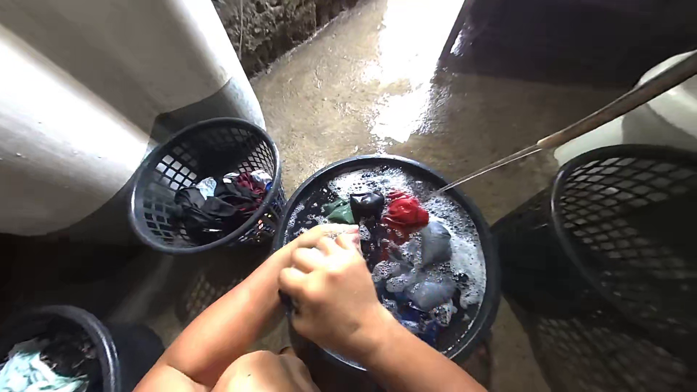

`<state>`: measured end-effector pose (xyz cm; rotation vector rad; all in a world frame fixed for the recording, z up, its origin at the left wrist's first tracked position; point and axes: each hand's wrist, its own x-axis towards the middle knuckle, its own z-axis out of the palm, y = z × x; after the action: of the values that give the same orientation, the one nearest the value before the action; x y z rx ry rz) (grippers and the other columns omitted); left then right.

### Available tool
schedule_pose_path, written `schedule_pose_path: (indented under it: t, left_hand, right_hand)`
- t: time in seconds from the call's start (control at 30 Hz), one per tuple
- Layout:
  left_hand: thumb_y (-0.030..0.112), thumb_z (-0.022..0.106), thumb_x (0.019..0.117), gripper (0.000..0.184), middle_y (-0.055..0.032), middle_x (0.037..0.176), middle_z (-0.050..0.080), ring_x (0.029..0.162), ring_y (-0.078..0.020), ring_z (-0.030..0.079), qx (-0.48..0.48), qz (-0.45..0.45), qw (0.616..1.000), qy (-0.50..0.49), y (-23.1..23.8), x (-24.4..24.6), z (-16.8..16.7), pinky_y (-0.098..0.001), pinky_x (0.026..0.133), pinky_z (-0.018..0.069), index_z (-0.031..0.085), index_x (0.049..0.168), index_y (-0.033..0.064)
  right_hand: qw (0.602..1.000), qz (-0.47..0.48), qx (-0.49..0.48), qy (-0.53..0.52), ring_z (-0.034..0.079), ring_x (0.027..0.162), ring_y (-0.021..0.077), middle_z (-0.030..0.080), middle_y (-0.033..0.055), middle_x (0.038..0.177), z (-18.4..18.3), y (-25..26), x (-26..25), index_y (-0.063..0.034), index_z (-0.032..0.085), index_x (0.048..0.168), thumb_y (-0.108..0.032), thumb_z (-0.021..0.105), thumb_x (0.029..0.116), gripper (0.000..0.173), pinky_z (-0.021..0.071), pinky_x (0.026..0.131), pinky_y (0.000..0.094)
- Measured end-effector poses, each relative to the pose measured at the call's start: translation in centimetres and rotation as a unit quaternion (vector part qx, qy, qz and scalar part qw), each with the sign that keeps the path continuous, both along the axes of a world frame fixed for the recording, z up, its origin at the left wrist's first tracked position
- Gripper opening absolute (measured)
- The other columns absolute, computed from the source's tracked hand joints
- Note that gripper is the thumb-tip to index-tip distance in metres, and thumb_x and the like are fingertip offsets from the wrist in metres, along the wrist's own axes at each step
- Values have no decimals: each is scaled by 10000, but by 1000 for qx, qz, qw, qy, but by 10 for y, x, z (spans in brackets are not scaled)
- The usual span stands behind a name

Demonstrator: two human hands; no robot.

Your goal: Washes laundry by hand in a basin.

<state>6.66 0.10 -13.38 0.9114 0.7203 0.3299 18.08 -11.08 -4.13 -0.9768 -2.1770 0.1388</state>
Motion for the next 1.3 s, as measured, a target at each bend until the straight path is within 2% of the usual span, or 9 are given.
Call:
schedule_pose_path:
  t: [0.23, 0.37, 0.5, 0.63, 0.77, 0.9, 1.0, 1.17, 1.3]
  left_hand:
    - [138, 425, 1022, 353, 152, 693, 597, 682, 46, 566, 187, -115, 963, 159, -12, 9, 53, -174, 693, 495, 653, 756, 184]
    - [172, 401, 1026, 343, 149, 697, 586, 679, 35, 567, 187, -168, 956, 153, -7, 12, 52, -183, 680, 488, 642, 783, 177]
    - [156, 467, 1066, 307, 20, 737, 640, 668, -55, 600, 299, 30, 918, 257, -5, -13, 85, -248, 659, 524, 702, 909, 38]
    - [279, 530, 1042, 238, 77, 943, 675, 857, 39, 636, 514, 332, 702, 364, -9, -107, 156, -222, 820, 560, 680, 1050, 94]
    - [589, 519, 1023, 616, -167, 1330, 600, 1291, -191, 542, 609, 381, 504, 479, -8, -174, 173, -370, 1106, 425, 606, 1309, 50]
    - [548, 602, 979, 717, -351, 1608, 250, 1498, -570, 179, 530, 255, 587, 556, 2, -104, 139, -743, 1165, 190, 546, 1415, -20]
    - [293, 705, 968, 413, -248, 1585, 382, 1479, -473, 316, 556, 96, 663, 492, 18, -33, 71, -672, 1170, 297, 675, 1288, 34]
    - [106, 499, 1042, 431, -6, 1640, 398, 1545, -289, 298, 604, -224, 683, 345, 19, 29, -42, -533, 1218, 306, 613, 1433, 246]
    - [202, 512, 1043, 347, -146, 1335, 629, 1255, -366, 589, 470, -223, 709, 476, 33, -5, -74, -602, 1008, 483, 656, 1353, 143]
  right_hand:
    - [998, 27, 25, -57, 589, 651, 203, 604, -8, 684, -19, -13, -14, -174, 686, 708, -155, 713, 777, 77, 438, 620, 406]
    - [996, 35, 41, -67, 588, 645, 197, 617, -9, 698, -18, -14, -15, -179, 690, 710, -150, 691, 802, 96, 442, 618, 396]
    - [993, 62, 59, 85, 595, 710, 190, 658, -14, 767, -25, 12, -4, -207, 753, 880, -193, 728, 801, 83, 445, 676, 402]
    - [944, 61, -226, 234, 457, 1418, 241, 500, 33, 1537, -56, 51, 30, -242, 536, 1503, -357, 828, 849, 725, 391, 1137, 594]
    - [858, -223, -345, 308, 586, 1271, 332, 587, 216, 1389, -129, 78, 62, -30, 599, 1390, -154, 699, 914, 502, 498, 1053, 498]
    - [746, -321, -480, 332, 525, 1349, 360, 496, 276, 1478, -199, 81, 72, 43, 413, 1506, -165, 659, 983, 614, 443, 1123, 474]
    - [749, -265, -530, 295, 527, 1366, 375, 507, 272, 1489, -218, 73, 61, 3, 286, 1589, -231, 702, 981, 774, 431, 1145, 519]
    - [817, -115, -565, -2, 556, 1331, 364, 635, 196, 1377, -186, 68, 47, -54, 601, 1413, -339, 696, 959, 545, 363, 1158, 579]
    - [804, -23, -585, -106, 527, 1373, 359, 601, 164, 1440, -181, 74, 57, -170, 616, 1436, -371, 749, 928, 563, 378, 1145, 637]
